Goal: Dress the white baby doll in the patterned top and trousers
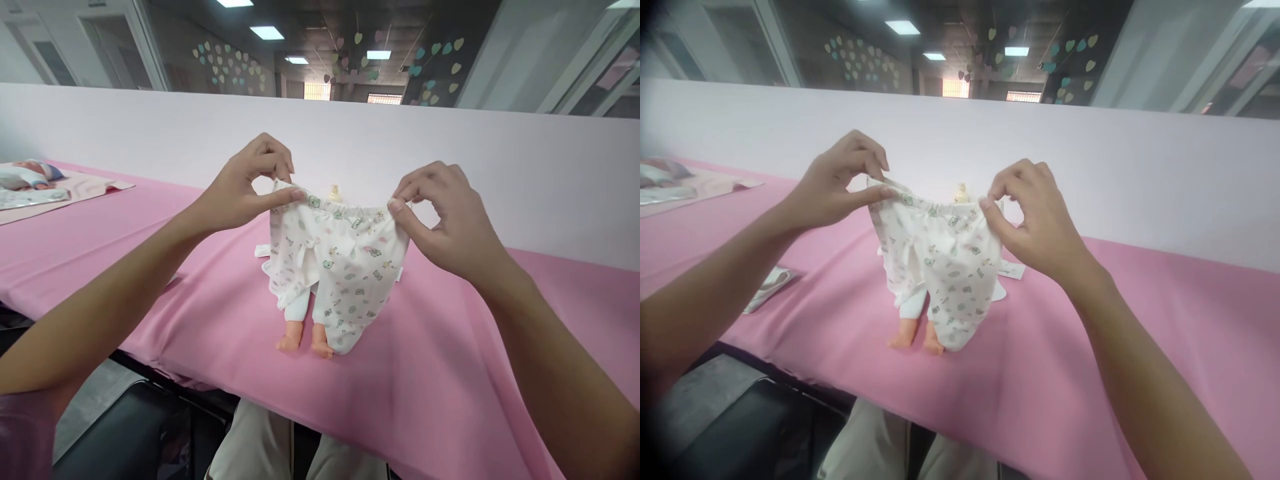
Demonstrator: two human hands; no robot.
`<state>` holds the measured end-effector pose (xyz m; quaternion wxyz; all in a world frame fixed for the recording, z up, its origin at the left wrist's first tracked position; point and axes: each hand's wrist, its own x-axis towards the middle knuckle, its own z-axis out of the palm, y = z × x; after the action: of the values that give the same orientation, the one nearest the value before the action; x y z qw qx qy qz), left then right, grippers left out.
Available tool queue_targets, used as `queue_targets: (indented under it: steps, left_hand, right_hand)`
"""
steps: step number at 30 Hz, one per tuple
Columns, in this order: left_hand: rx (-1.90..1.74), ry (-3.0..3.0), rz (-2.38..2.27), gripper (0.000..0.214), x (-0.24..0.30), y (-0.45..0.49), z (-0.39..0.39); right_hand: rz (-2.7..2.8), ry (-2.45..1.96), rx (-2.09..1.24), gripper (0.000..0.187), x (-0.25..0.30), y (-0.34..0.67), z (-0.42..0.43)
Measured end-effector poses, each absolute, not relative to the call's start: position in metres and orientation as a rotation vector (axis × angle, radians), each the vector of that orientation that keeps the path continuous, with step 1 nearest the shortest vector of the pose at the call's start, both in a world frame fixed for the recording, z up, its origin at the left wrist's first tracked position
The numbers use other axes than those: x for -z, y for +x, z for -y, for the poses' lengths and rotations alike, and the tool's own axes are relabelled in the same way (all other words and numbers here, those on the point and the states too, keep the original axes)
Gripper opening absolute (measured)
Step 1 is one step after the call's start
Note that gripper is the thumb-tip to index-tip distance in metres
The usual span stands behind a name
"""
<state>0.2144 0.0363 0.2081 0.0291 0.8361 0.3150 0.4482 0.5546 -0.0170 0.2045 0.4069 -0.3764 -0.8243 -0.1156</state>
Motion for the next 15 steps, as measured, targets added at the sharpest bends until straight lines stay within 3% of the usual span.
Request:
queue_targets:
  steps: [5, 9, 12, 15]
  left_hand:
    - [-1.484, 2.385, -0.541, 0.056, -0.220, 0.235, -0.041]
    - [-1.368, 2.319, -0.219, 0.050, -0.240, 0.264, -0.041]
    - [-1.295, 2.394, -0.186, 0.042, -0.253, 0.282, -0.038]
    - [-1.222, 2.476, -0.274, 0.043, -0.258, 0.292, -0.031]
  right_hand:
    - [1.989, -0.754, -0.308, 0.038, -0.205, 0.556, -0.002]
    - [1.858, -0.567, -0.688, 0.051, -0.205, 0.550, -0.008]
    - [1.999, -0.568, -0.826, 0.054, -0.208, 0.540, 0.001]
    - [2.184, -0.671, -0.757, 0.051, -0.210, 0.526, 0.010]
